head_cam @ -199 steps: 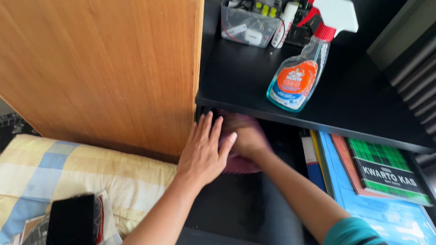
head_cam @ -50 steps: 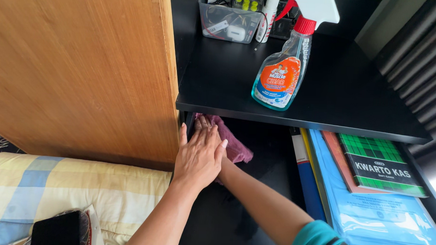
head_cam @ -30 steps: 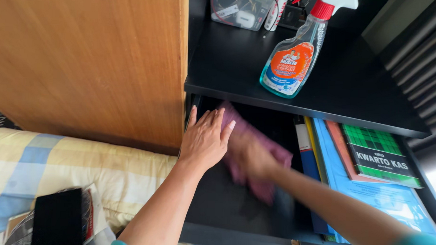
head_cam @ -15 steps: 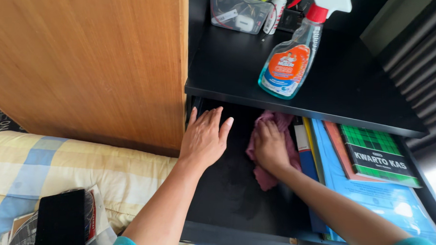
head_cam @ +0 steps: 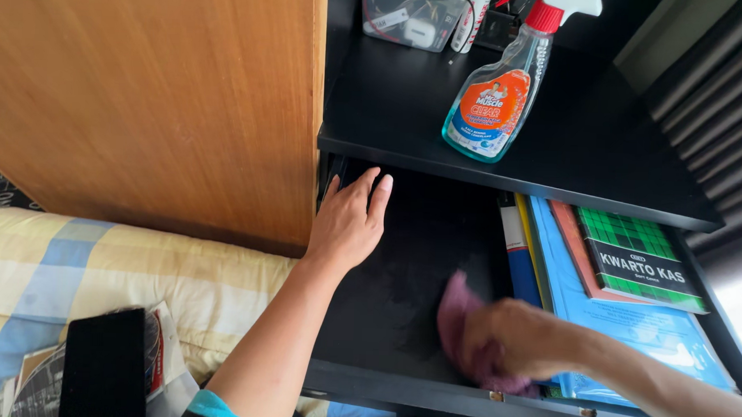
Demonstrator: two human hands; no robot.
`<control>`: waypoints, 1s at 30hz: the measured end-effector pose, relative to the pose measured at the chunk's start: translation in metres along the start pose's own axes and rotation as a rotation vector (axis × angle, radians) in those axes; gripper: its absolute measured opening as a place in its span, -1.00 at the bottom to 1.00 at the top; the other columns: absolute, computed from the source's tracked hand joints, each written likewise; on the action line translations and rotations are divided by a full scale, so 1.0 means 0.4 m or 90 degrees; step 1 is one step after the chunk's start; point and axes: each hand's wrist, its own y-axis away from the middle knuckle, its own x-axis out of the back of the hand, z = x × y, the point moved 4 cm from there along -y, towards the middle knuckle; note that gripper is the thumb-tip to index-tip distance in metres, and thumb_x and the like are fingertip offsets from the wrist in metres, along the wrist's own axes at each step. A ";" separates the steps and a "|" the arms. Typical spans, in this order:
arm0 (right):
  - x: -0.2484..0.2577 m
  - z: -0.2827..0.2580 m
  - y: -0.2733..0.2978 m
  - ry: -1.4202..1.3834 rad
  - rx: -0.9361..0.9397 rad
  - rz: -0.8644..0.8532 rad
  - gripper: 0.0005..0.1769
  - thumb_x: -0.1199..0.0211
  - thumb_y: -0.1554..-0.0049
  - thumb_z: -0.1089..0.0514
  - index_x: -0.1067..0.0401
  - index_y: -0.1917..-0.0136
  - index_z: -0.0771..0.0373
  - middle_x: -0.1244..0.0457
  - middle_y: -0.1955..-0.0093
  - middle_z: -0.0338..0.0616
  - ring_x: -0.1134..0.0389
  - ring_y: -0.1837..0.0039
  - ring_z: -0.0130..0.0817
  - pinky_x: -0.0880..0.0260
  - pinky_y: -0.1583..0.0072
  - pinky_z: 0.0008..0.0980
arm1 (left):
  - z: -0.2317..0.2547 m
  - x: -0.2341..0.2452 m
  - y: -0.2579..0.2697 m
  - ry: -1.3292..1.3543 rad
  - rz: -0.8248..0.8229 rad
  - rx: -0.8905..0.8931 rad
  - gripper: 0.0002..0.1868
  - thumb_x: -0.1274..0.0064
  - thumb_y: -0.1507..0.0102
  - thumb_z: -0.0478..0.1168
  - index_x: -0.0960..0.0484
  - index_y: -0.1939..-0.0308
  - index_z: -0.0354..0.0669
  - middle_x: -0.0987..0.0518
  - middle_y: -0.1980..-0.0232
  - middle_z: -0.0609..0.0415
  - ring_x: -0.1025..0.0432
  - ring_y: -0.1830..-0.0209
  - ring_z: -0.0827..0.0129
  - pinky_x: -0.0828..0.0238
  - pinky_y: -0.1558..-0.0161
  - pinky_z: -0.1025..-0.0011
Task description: The person wipes down the surface of a black desk and its drawers with a cloth and cleaning spray, then organizes various items like notebooks, discs, and packaged goods into a drawer.
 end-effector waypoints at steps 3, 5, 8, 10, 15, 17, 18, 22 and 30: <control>-0.022 -0.048 -0.017 -0.062 -0.061 -0.191 -0.68 -0.21 -0.06 0.31 -0.68 0.02 0.04 -0.46 -0.01 -0.29 -0.52 -0.05 -0.42 -0.48 -0.16 -0.42 | 0.022 0.015 -0.003 0.032 -0.017 0.039 -0.30 0.52 -0.45 0.19 -0.42 -0.38 -0.24 -0.62 -0.19 -0.15 -0.53 -0.19 0.14 0.08 -0.57 0.15; -0.030 -0.132 -0.094 -0.090 0.049 -0.135 -0.65 -0.19 -0.11 0.31 -0.60 -0.11 0.05 -0.42 -0.06 -0.20 -0.48 -0.07 -0.35 -0.46 -0.16 -0.38 | 0.029 0.020 0.003 0.063 -0.036 0.081 -0.29 0.51 -0.42 0.23 -0.40 -0.39 -0.17 -0.57 -0.24 -0.14 -0.48 -0.22 0.06 -0.11 -0.41 0.14; -0.012 -0.285 -0.174 -0.162 0.299 -0.002 -0.72 -0.22 -0.20 0.27 -0.59 -0.16 0.18 -0.45 -0.10 -0.06 -0.46 -0.16 -0.26 -0.40 -0.23 -0.30 | 0.035 0.027 0.022 0.126 -0.061 0.126 -0.28 0.48 -0.40 0.28 -0.41 -0.39 -0.09 -0.55 -0.28 -0.14 -0.46 -0.24 0.01 -0.35 -0.25 0.17; 0.026 -0.334 -0.188 -0.288 0.252 -0.065 -0.59 -0.19 -0.11 0.28 -0.52 -0.23 0.16 -0.41 -0.19 -0.07 -0.46 -0.22 -0.26 -0.42 -0.27 -0.36 | 0.037 0.054 0.019 0.157 -0.061 0.117 -0.27 0.47 -0.40 0.29 -0.44 -0.39 -0.09 -0.58 -0.27 -0.14 -0.49 -0.24 0.03 -0.40 -0.26 0.23; 0.003 -0.447 -0.116 -0.111 0.236 0.179 -0.62 -0.30 -0.12 0.16 -0.50 -0.23 0.21 -0.43 -0.13 -0.05 -0.49 -0.19 -0.21 -0.47 -0.23 -0.29 | 0.023 0.161 0.039 0.394 -0.091 0.129 -0.29 0.50 -0.42 0.24 -0.43 -0.39 -0.12 -0.62 -0.24 -0.09 -0.57 -0.19 0.23 -0.47 -0.18 0.31; -0.061 -0.495 -0.089 0.108 0.334 0.269 -0.60 -0.33 -0.16 0.16 -0.46 -0.26 0.28 -0.38 -0.18 -0.01 -0.41 -0.28 -0.12 -0.40 -0.29 -0.19 | 0.056 0.183 0.067 0.402 -0.092 0.128 -0.30 0.47 -0.42 0.23 -0.44 -0.39 -0.13 -0.63 -0.22 -0.09 -0.58 -0.18 0.25 -0.47 -0.18 0.32; -0.068 -0.496 -0.067 0.093 0.353 0.415 -0.49 -0.31 -0.16 0.19 -0.38 -0.36 0.34 -0.33 -0.31 0.06 -0.40 -0.36 -0.12 -0.40 -0.30 -0.20 | 0.080 0.191 0.081 0.405 -0.080 0.129 -0.31 0.45 -0.42 0.22 -0.45 -0.38 -0.14 -0.65 -0.20 -0.09 -0.58 -0.18 0.27 -0.47 -0.19 0.34; -0.091 -0.354 0.037 0.056 0.350 0.474 -0.36 -0.22 -0.15 0.28 -0.35 -0.51 0.26 -0.34 -0.41 -0.01 -0.41 -0.37 -0.23 -0.41 -0.33 -0.22 | 0.186 0.194 0.167 0.255 -0.100 0.046 -0.37 0.37 -0.41 0.17 -0.49 -0.34 -0.14 -0.70 -0.13 -0.09 -0.63 -0.12 0.24 -0.47 -0.16 0.32; -0.083 -0.038 0.400 -0.155 0.200 0.499 -0.49 -0.16 -0.02 0.38 -0.49 -0.27 0.27 -0.46 -0.16 -0.10 -0.52 -0.21 -0.18 -0.44 -0.20 -0.22 | 0.322 0.073 0.340 0.102 -0.334 -0.123 -0.21 -0.15 -0.34 0.26 -0.43 -0.48 -0.15 -0.58 -0.20 -0.31 -0.46 -0.28 -0.07 -0.37 -0.26 0.15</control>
